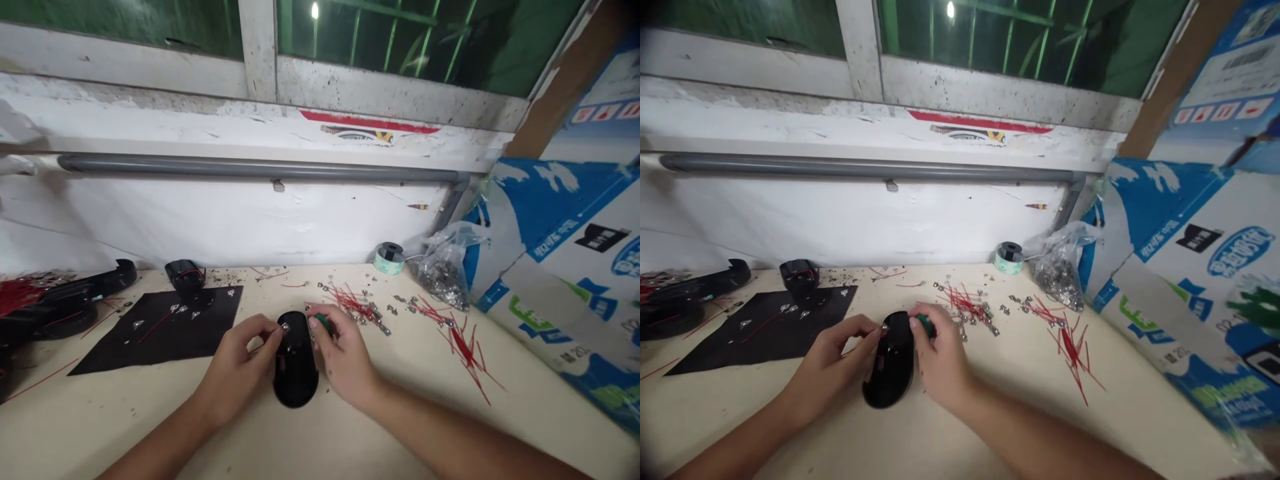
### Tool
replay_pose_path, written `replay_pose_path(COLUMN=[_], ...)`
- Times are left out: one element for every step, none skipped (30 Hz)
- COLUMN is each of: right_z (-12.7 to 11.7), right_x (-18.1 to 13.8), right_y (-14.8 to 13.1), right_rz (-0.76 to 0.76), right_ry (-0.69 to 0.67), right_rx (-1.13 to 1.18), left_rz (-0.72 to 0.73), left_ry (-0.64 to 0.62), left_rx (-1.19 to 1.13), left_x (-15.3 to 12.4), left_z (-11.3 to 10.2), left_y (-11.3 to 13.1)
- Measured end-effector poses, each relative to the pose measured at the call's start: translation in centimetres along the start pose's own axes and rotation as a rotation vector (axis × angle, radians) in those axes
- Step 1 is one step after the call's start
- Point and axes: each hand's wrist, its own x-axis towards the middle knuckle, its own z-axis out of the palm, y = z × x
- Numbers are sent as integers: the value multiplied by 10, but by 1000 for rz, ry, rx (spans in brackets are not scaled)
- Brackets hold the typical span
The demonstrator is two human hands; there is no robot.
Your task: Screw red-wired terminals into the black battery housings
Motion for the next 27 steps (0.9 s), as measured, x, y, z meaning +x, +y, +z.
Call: replay_pose_path(right_z=[1, 1, 2, 2, 1, 1, 0, -1, -2, -2, -3, -4, -4, -5, -5, -5, -6, -6, -6, -6, -5, -5, -5, -6, -6, -7, -8], right_x=[0, 1, 1, 2, 2, 3, 3, 4, 4, 5, 5, 5, 6, 6, 6, 7, 7, 7, 8, 9, 9, 10, 10, 11, 11, 11, 11], right_y=[0, -1, -2, -4, -5, -6, -7, -8, -8, -8, -8, -7, -6, -5, -5, -4, -4, -4, -3, -4, -4, -5, -5, -6, -7, -7, -7], right_rz=[14, 40, 76, 104, 123, 133, 132, 122, 110, 97, 83, 75, 64, 44, 24, 4, -19, -40, -59, -78, -88, -90, -87, -78, -69, -65, -65], right_ry=[2, 14, 22, 30, 38, 47, 57, 68, 79, 84, 84, 75, 62, 53, 47, 43, 50, 55, 61, 62, 64, 65, 66, 66, 63, 60, 57], right_rx=[12, 36, 64, 93, 114, 128, 133, 129, 120, 110, 101, 96, 100, 104, 105, 104, 92, 81, 72, 72, 82, 102, 128, 157, 184, 207, 221], left_rz=[32, 62, 88, 118, 147, 174, 199, 218, 228, 228, 214, 189, 152, 108, 68, 33, 12, 12, 19, 33, 47, 57, 62, 62, 55, 44, 33], left_ry=[-9, -15, -20, -17, -9, 2, 19, 39, 60, 80, 97, 109, 118, 127, 139, 141, 140, 138, 136, 137, 135, 133, 130, 124, 119, 118, 117], left_rx=[37, 87, 136, 178, 215, 245, 268, 284, 290, 281, 263, 240, 220, 207, 200, 201, 203, 203, 207, 212, 220, 231, 240, 243, 238, 226, 209], left_x=[0, 0, 0, 0, 0, 0, 1, 2, 3, 4, 5, 5, 6, 6, 6, 7, 7, 8, 8, 8, 8, 7, 7, 6, 5, 4, 3], left_z=[-1, -2, -2, -2, -2, -2, -1, -1, 0, 1, 1, 2, 2, 2, 2, 2, 2, 1, 0, -1, -1, -2, -1, 0, 1, 2, 3], left_y=[-1, -3, -5, -6, -8, -10, -12, -13, -15, -16, -17, -18, -18, -17, -16, -14, -12, -11, -9, -8, -7, -7, -7, -7, -6, -6, -6])
